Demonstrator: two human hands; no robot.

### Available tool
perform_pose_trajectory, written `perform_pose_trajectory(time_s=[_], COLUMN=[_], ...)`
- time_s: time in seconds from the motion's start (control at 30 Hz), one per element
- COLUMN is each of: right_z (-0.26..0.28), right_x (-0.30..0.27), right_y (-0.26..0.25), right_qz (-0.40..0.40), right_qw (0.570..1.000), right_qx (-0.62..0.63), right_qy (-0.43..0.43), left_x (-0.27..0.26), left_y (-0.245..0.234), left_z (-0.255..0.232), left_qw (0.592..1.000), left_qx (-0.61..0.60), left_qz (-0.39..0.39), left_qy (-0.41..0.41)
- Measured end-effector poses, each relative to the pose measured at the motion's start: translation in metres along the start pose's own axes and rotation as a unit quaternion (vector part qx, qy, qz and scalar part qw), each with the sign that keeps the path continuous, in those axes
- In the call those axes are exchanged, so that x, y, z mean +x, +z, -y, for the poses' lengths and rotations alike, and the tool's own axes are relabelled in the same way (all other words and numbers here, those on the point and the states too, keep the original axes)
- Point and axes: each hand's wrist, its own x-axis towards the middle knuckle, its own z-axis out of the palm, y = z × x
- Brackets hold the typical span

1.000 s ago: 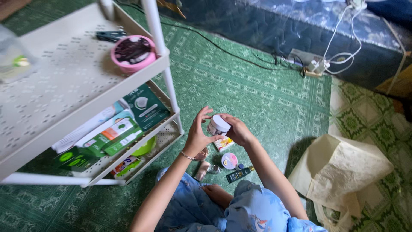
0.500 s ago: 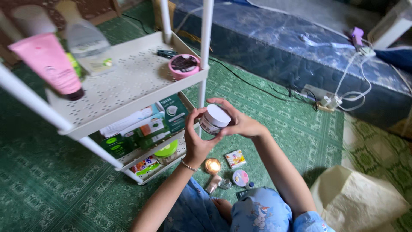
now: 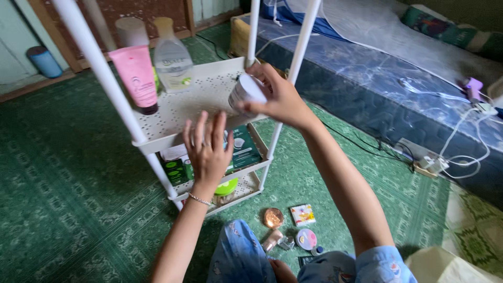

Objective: The person organizes beauty products by placing various bottles, tubes, and containers onto the middle shelf of a rolling plastic cart.

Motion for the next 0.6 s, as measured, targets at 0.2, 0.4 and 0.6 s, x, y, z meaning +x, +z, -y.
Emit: perform_pose_trajectory(time_s=[0.2, 0.4, 0.6], right_z=[-0.023, -0.087, -0.095], right_x=[0.071, 0.103, 0.107], right_y=[0.035, 0.075, 0.102], right_qz=[0.017, -0.021, -0.109], right_qw=[0.957, 0.954, 0.942], right_qx=[-0.157, -0.261, -0.300], right_qy=[0.245, 0.143, 0.099], left_x=[0.019, 0.023, 0.025], left_y=[-0.019, -0.023, -0.023], left_z=[0.006, 0.004, 0.003], left_qw=[0.998, 0.998, 0.998], left_qx=[0.051, 0.042, 0.034], left_qz=[0.047, 0.053, 0.039], left_qy=[-0.006, -0.021, -0.024])
